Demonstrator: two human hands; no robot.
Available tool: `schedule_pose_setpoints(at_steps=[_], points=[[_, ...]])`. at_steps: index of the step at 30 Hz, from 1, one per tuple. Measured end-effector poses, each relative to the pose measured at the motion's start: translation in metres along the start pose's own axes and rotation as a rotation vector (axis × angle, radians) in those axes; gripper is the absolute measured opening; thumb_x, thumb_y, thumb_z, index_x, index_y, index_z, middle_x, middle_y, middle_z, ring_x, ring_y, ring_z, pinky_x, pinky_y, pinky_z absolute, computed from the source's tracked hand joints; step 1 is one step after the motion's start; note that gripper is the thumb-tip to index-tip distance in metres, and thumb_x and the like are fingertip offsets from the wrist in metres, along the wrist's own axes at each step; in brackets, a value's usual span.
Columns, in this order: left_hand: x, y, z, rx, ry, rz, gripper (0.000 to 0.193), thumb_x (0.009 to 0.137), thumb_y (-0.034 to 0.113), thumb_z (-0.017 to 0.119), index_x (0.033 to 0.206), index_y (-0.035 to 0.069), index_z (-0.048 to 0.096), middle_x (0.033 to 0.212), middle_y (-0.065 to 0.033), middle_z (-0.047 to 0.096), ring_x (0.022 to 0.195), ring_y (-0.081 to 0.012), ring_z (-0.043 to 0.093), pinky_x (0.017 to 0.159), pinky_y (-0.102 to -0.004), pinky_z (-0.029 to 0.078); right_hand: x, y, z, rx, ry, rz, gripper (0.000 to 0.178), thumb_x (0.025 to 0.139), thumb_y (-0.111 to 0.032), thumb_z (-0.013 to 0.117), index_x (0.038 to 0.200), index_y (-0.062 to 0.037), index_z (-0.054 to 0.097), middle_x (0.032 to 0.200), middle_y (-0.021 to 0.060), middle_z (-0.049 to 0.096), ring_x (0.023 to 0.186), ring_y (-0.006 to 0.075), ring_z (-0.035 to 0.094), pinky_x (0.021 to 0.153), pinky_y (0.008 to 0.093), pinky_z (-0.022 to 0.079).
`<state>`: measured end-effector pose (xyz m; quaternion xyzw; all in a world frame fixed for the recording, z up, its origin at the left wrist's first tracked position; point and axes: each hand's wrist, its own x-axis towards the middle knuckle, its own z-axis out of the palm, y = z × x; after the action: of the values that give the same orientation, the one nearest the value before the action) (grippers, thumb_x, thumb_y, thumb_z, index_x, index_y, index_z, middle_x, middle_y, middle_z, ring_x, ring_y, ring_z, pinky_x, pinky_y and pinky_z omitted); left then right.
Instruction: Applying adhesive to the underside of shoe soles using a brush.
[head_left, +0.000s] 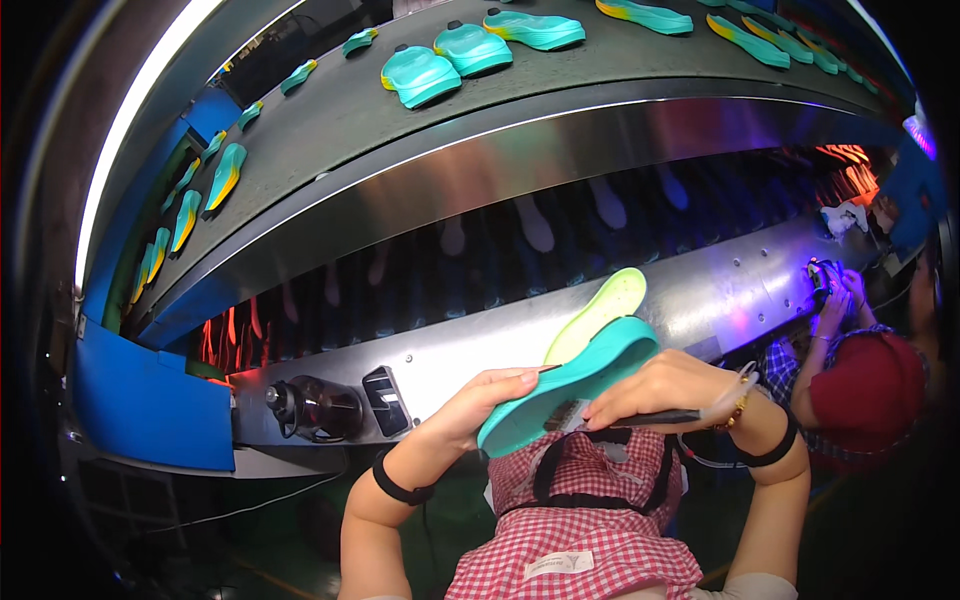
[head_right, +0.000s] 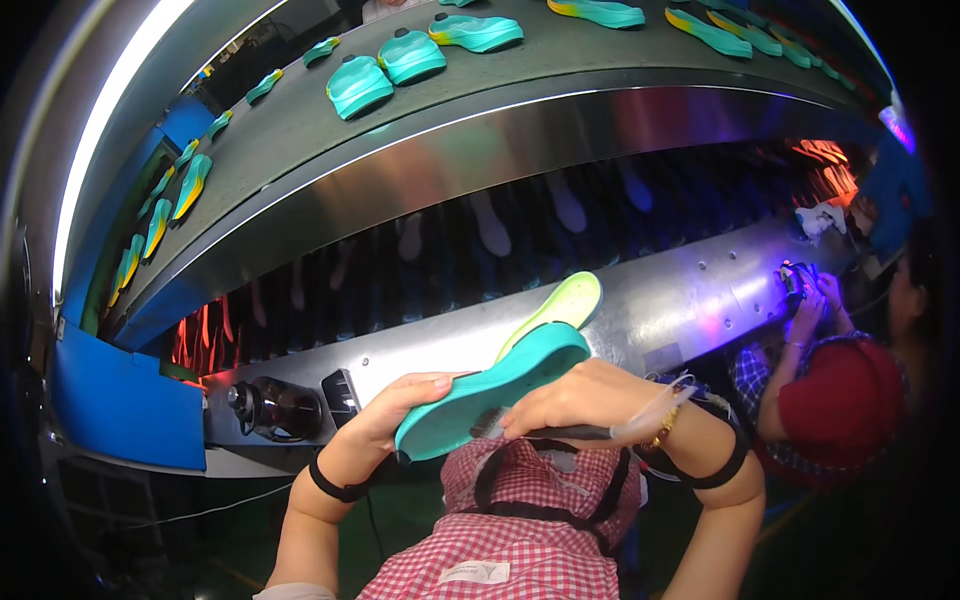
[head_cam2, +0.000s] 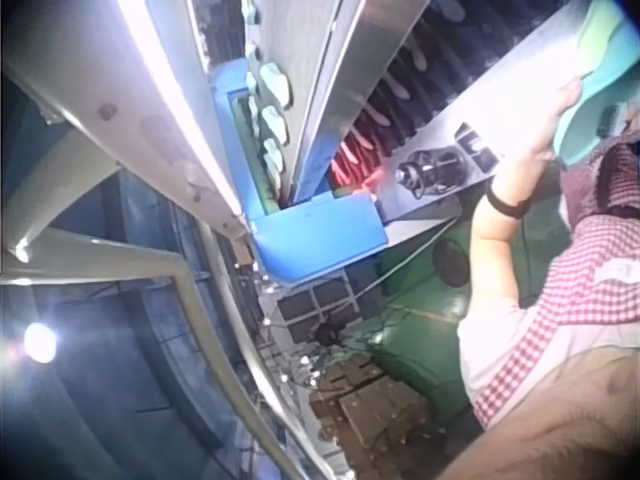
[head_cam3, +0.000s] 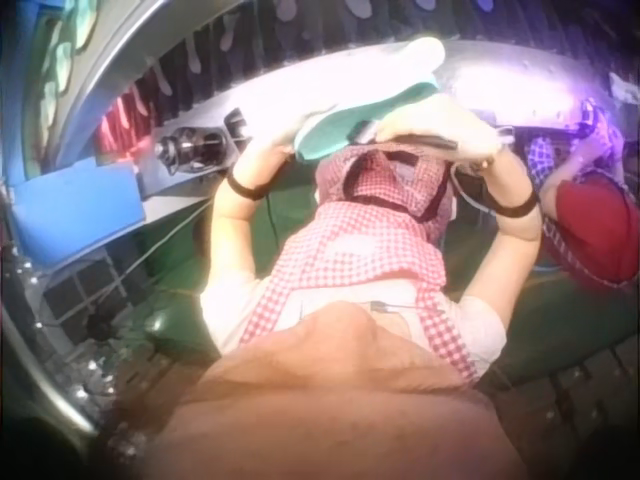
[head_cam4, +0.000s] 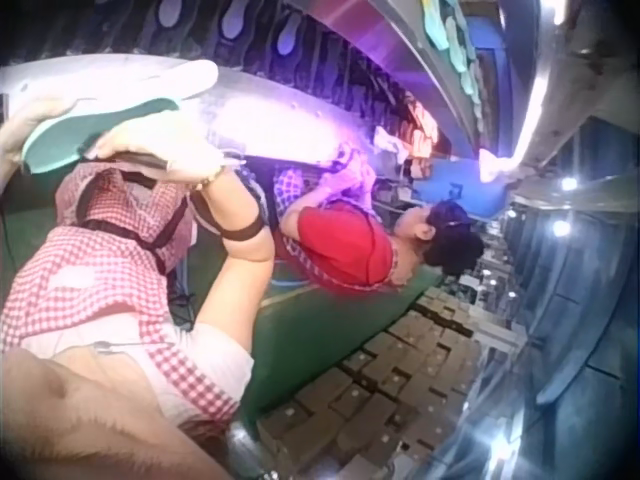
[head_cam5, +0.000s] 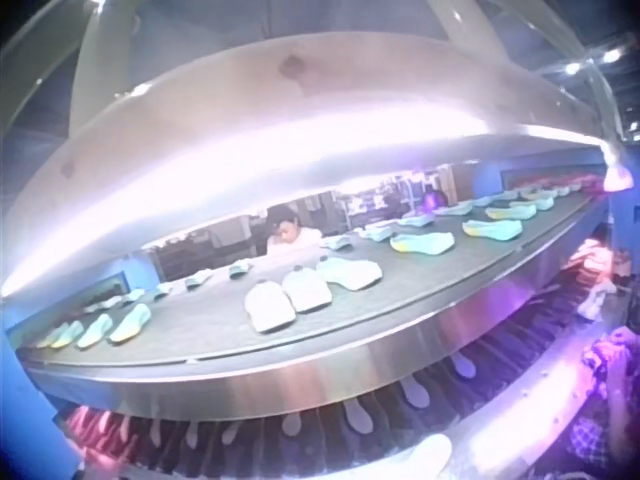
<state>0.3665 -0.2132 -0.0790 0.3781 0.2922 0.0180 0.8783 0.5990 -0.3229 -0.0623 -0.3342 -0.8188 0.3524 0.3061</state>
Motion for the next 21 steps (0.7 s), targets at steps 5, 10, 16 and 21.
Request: schedule_pose_setpoints(at_steps=[5, 10, 16, 21], points=[[0.000, -0.007, -0.011, -0.020, 0.042, 0.025, 0.041, 0.087, 0.022, 0.052, 0.118, -0.005, 0.048, 0.108, -0.0145, 0.057, 0.092, -0.0174, 0.059, 0.079, -0.0271, 0.049, -0.003, -0.013, -0.006, -0.165, -0.207, 0.267, 0.025, 0.071, -0.008, 0.056, 0.095, -0.0095, 0.061, 0.100, 0.0074, 0.062, 0.091, 0.0253, 0.060, 0.075, 0.0319, 0.048], [-0.004, 0.000, -0.009, 0.077, 0.066, 0.134, 0.045, 0.087, 0.022, 0.049, 0.122, -0.006, 0.043, 0.114, -0.0165, 0.053, 0.097, -0.0207, 0.057, 0.085, -0.0293, 0.046, -0.025, 0.013, 0.005, -0.002, 0.121, 0.134, 0.023, 0.074, -0.009, 0.060, 0.097, -0.0052, 0.061, 0.100, 0.0099, 0.062, 0.088, 0.0263, 0.060, 0.075, 0.0327, 0.049], [0.010, -0.018, -0.014, -0.382, -0.088, 0.130, 0.051, 0.087, 0.029, 0.041, 0.125, -0.006, 0.037, 0.117, -0.0217, 0.050, 0.101, -0.0291, 0.055, 0.089, -0.0378, 0.044, -0.004, -0.011, 0.023, 0.637, 0.334, 0.239, 0.027, 0.078, -0.004, 0.059, 0.105, -0.0006, 0.059, 0.097, 0.0129, 0.063, 0.082, 0.0154, 0.062, 0.074, 0.0253, 0.048], [0.025, -0.029, -0.013, -0.499, -0.113, 0.190, 0.051, 0.087, 0.032, 0.038, 0.122, -0.005, 0.040, 0.116, -0.0225, 0.050, 0.102, -0.0327, 0.054, 0.091, -0.0434, 0.041, 0.003, 0.009, 0.050, 0.363, 0.482, 0.209, 0.020, 0.076, -0.004, 0.059, 0.095, 0.0027, 0.061, 0.093, 0.0169, 0.063, 0.081, 0.0213, 0.063, 0.074, 0.0273, 0.050]])
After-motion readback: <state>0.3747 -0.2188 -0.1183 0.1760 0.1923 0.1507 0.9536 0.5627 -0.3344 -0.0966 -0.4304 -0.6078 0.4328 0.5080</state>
